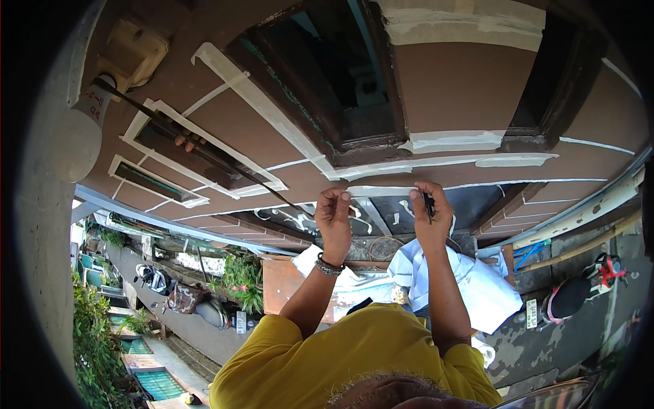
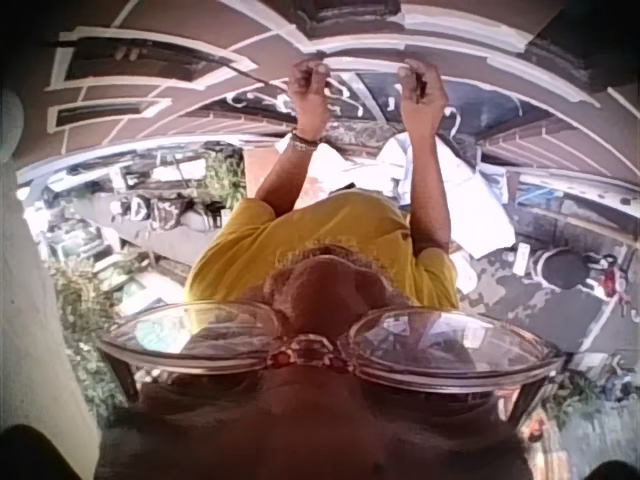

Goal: Applying masking tape around window frames on an exterior wall before painting.

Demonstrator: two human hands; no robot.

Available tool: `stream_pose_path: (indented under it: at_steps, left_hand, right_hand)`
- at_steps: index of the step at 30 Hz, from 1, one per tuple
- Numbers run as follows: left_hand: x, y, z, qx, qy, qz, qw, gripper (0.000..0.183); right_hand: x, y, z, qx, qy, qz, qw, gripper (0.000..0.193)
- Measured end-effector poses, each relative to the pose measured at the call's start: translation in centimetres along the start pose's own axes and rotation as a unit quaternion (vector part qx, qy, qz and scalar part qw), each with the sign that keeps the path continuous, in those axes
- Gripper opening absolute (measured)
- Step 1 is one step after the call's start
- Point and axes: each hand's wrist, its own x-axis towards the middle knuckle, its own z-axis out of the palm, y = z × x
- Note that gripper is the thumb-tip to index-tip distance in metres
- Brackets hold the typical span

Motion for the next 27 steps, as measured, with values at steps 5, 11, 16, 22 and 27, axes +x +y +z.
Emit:
stream_pose_path:
  at_steps: [5, 11, 16, 22, 27]
  left_hand:
    - [0.7, 5.5, 1.3, 0.006, -0.017, 0.079, 0.997, 0.010]
    - [4.1, 14.9, 3.6, 0.049, -0.005, 0.201, 0.978, 0.013]
    - [8.3, 21.1, 4.6, 0.099, 0.028, 0.305, 0.947, 0.016]
    - [12.3, 23.5, 5.9, 0.092, 0.071, 0.408, 0.906, 0.017]
    - [13.7, 23.6, 6.2, 0.076, 0.081, 0.403, 0.908, 0.018]
  right_hand:
    - [2.0, -3.8, -1.8, 0.019, -0.026, -0.031, 0.999, 0.012]
    - [7.5, -13.7, -2.2, -0.033, -0.017, -0.288, 0.957, 0.014]
    - [12.7, -19.2, -1.2, -0.103, 0.022, -0.420, 0.901, 0.014]
    - [15.3, -25.7, 0.4, -0.125, 0.028, -0.502, 0.855, 0.013]
    - [18.5, -24.7, 1.3, -0.237, 0.071, -0.511, 0.823, 0.011]
